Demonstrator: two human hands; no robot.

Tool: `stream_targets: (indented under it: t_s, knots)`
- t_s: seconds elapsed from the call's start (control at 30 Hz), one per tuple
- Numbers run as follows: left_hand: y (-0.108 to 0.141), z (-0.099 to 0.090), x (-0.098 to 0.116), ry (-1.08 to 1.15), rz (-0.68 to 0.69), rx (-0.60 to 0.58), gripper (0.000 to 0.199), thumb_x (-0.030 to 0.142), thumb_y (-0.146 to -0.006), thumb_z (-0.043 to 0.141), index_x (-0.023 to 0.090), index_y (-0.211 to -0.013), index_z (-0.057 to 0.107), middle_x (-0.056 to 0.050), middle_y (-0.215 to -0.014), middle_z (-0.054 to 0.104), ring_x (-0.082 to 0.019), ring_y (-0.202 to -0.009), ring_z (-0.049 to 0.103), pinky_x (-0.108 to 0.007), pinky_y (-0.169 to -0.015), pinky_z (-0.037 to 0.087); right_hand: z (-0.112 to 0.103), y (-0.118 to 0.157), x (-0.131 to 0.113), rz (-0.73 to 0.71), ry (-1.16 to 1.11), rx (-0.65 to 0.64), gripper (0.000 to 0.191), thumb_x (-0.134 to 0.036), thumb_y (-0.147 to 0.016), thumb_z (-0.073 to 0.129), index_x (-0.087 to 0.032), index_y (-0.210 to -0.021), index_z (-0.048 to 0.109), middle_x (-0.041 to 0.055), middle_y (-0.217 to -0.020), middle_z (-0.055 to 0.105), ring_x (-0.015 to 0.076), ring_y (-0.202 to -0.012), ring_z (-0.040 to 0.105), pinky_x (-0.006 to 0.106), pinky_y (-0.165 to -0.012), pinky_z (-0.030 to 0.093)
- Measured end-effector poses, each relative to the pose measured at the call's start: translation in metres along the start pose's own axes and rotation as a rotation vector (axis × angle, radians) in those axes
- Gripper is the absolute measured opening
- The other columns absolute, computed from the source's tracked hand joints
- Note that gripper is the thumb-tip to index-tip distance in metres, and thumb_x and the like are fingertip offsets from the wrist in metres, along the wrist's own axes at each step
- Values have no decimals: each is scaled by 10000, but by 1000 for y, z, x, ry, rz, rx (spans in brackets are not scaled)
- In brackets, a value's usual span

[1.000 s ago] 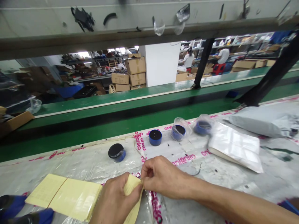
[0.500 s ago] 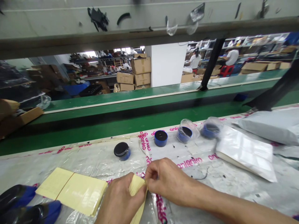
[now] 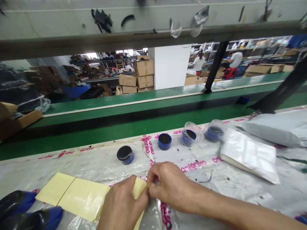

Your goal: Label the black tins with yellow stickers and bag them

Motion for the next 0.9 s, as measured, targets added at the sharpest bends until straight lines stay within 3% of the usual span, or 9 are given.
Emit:
stream_targets:
  t_s: [0.23, 0.33, 0.4, 0.47, 0.53, 0.63, 0.73, 0.8, 0.9]
  knots:
    - [-3, 1, 5, -42, 13, -26, 107, 230, -862, 556, 220, -797, 639, -70, -794, 744, -270, -799, 720, -316, -607, 281, -3, 2, -2, -2, -36, -1, 206, -55, -655, 564, -184, -738, 702, -10, -743, 681, 134, -678, 576, 207, -578, 370]
    - [-3, 8, -2, -45, -27, -89, 79, 262, -860, 574, 219, -826, 632, -66, -791, 743, -292, -827, 723, -315, -620, 313, -7, 0, 4, 55, -170, -17, 208, -50, -660, 540, -172, -739, 688, -17, -703, 664, 116, -624, 543, 201, -549, 362]
    - [-1, 9, -9, -31, -57, -83, 129, 303, -858, 606, 221, -953, 638, -53, -847, 751, -293, -832, 723, -314, -640, 370, -9, -1, 9, 74, -290, -17, 181, -73, -677, 539, -164, -736, 684, -11, -698, 659, 118, -629, 530, 205, -559, 377]
    - [-1, 0, -15, -2, -38, 30, 329, 359, -860, 645, 235, -1162, 600, -65, -1059, 742, -291, -919, 716, -331, -697, 455, -12, -3, 16, 81, -383, -1, 139, -116, -690, 555, -157, -730, 682, -1, -707, 656, 126, -649, 527, 215, -581, 392]
    - [-3, -20, -18, 5, 53, 238, 500, 390, -894, 631, 247, -1353, 492, -108, -1345, 623, -299, -1134, 656, -381, -844, 518, -14, -4, 22, 77, -435, 17, 124, -146, -687, 564, -156, -728, 681, 1, -702, 646, 128, -653, 518, 222, -584, 384]
    - [-14, -41, -23, -34, 212, 456, 604, 299, -958, 520, 224, -1516, 304, -158, -1577, 385, -321, -1437, 411, -500, -1095, 441, -13, -6, 25, 53, -473, 30, 134, -155, -694, 561, -161, -754, 681, -4, -706, 639, 124, -651, 503, 225, -582, 365]
    - [-41, -35, -32, -5, 279, 342, 697, 158, -935, 466, 185, -1571, 182, -166, -1632, 294, -303, -1510, 296, -511, -1157, 405, -12, -7, 24, 30, -481, 36, 123, -151, -719, 575, -162, -777, 683, -3, -728, 646, 125, -673, 509, 226, -603, 374]
    - [-55, -29, -35, 25, 264, 242, 664, 106, -924, 448, 168, -1551, 239, -152, -1603, 360, -273, -1479, 362, -467, -1152, 427, -12, -9, 23, 20, -477, 36, 107, -152, -728, 589, -162, -775, 685, 0, -723, 643, 127, -677, 512, 222, -593, 370]
    - [-62, -32, -35, -11, 118, 244, 554, 178, -927, 548, 176, -1462, 403, -129, -1442, 543, -299, -1313, 550, -450, -1033, 517, -12, -14, 23, 11, -498, 27, 93, -152, -728, 593, -161, -768, 676, 0, -706, 630, 128, -666, 520, 223, -585, 377]
Point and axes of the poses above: each hand's wrist, its own y-axis away from the middle knuckle, its own z-axis out of the palm, x = y × z, the point moved 9 cm from there along -y, towards the middle knuckle
